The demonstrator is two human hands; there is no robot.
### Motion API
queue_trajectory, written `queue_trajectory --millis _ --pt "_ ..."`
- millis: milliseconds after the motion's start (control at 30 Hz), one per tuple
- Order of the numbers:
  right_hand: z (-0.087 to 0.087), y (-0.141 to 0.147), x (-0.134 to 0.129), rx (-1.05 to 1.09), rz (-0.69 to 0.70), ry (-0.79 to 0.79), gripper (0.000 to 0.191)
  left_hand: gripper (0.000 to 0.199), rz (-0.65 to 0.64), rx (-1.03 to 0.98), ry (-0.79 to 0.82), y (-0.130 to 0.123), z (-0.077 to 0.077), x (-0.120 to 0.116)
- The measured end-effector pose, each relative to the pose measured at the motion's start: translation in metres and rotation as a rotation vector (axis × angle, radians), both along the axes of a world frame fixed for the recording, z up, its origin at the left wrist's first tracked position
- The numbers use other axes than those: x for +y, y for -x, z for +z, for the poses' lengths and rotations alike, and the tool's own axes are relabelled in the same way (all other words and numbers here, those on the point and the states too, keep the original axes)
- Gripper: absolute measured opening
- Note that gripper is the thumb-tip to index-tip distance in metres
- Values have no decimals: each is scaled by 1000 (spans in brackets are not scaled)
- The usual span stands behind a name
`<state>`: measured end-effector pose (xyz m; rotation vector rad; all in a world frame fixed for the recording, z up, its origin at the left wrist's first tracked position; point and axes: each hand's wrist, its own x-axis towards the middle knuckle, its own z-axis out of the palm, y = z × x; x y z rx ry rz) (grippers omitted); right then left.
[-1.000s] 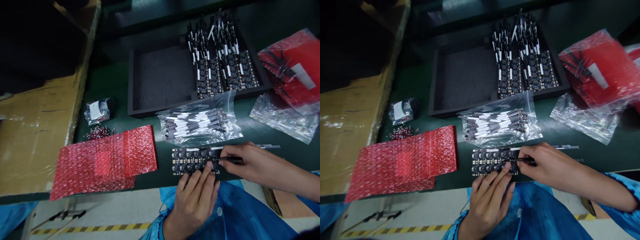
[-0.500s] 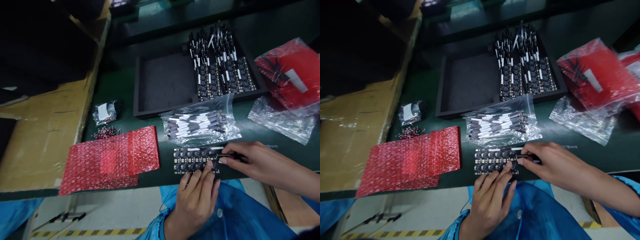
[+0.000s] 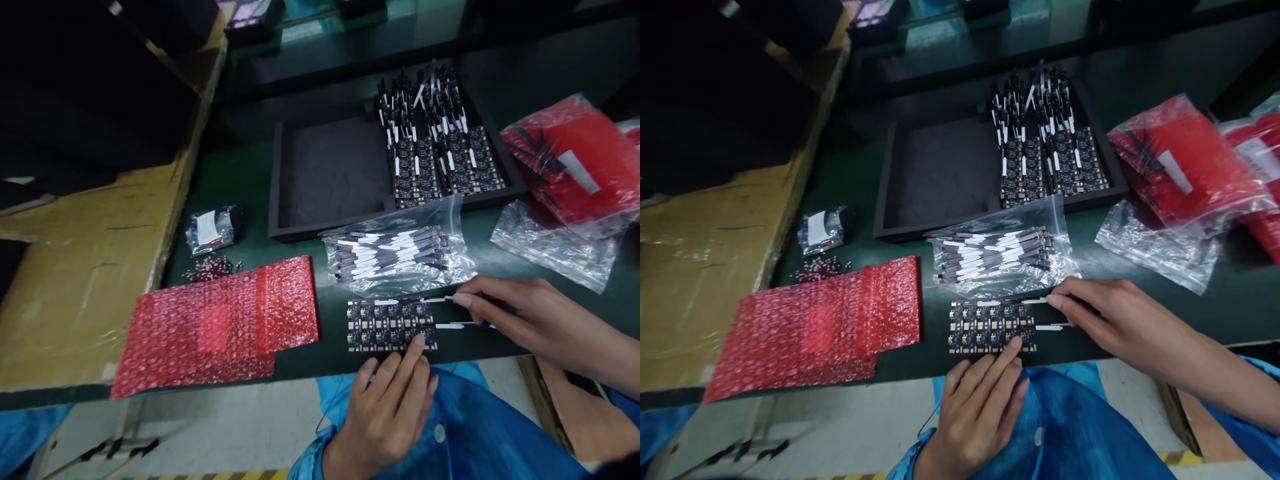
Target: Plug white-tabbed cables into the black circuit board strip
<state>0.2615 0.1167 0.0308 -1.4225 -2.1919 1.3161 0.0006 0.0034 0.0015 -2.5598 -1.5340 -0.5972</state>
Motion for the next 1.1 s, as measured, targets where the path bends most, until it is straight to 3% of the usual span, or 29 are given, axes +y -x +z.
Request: queue_trajectory --millis 300,500,667,867,1100 --pt "9 2 -3 91 -76 149 41 31 25 -21 49 -7 0 4" --pt "29 2 0 27 -125 168 49 26 67 -37 94 -9 6 8" --pt "23 13 -1 45 78 293 40 28 38 -29 114 -7 8 10" --pt "7 38 1 -84 246 268 30 28 42 -87 30 5 -2 -1" --pt "-2 46 8 -155 314 269 25 43 124 -140 71 16 -9 -1"
